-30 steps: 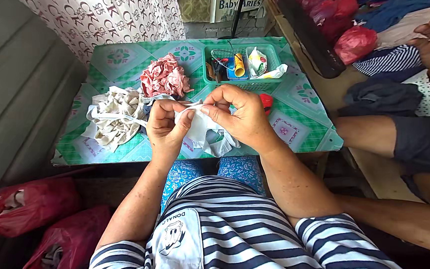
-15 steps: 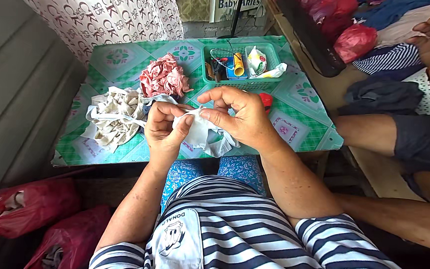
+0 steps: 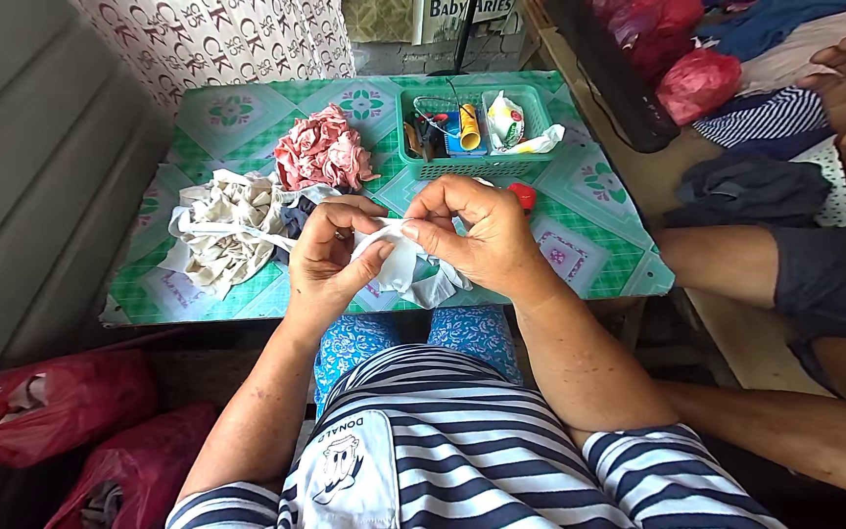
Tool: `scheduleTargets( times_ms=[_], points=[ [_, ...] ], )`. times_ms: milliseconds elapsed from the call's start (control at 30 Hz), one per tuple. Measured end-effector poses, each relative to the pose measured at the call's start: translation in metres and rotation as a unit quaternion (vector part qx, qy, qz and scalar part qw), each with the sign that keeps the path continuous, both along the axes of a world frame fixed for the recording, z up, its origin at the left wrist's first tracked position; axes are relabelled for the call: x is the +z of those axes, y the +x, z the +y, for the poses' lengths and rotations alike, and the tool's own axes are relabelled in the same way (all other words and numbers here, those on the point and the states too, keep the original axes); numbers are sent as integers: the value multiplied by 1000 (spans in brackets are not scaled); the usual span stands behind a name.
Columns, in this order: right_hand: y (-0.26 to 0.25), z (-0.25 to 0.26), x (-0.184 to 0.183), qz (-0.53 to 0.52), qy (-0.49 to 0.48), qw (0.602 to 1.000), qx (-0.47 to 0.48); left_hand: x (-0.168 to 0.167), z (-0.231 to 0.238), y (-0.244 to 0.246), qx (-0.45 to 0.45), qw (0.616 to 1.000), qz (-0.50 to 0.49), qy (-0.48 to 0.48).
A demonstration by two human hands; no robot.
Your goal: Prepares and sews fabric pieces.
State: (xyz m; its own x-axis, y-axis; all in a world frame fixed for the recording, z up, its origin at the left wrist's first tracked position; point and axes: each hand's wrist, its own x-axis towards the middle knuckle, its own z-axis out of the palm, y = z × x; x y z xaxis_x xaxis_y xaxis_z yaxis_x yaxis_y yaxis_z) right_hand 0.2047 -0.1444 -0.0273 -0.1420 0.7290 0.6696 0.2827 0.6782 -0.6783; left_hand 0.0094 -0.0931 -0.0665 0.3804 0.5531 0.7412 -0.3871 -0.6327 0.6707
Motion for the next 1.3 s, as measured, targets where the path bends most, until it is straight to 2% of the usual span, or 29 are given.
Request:
scheduleTargets(
  times_ms=[233, 400, 600, 800, 867, 967, 1033, 1300],
  points=[
    [0, -3, 0, -4, -6, 1000, -2, 3, 0, -5, 6, 1000, -14, -13],
    [-2, -3, -3, -9, -1, 1000, -4, 10, -3, -11, 32, 995, 92, 1],
    [-5, -8, -5, -13, -11, 1000, 5, 10, -3, -12, 82, 987, 131, 38],
    [-6, -9, -10, -39, -10, 999, -36, 24, -17, -17, 189, 947, 243, 89],
    [-6, -9, -11, -36, -13, 999, -34, 27, -22, -17, 172, 954, 241, 54],
    [-6, -10, -12, -31, -21, 999, -11, 24, -23, -17, 90, 977, 193, -25],
    [-4, -11, -13, -31, -27, 999, 1, 21, -21, -17, 65, 982, 167, -58],
    [-6, -13, -15, -45, -6, 999, -23, 15, -20, -16, 30, 988, 141, -59]
  ],
)
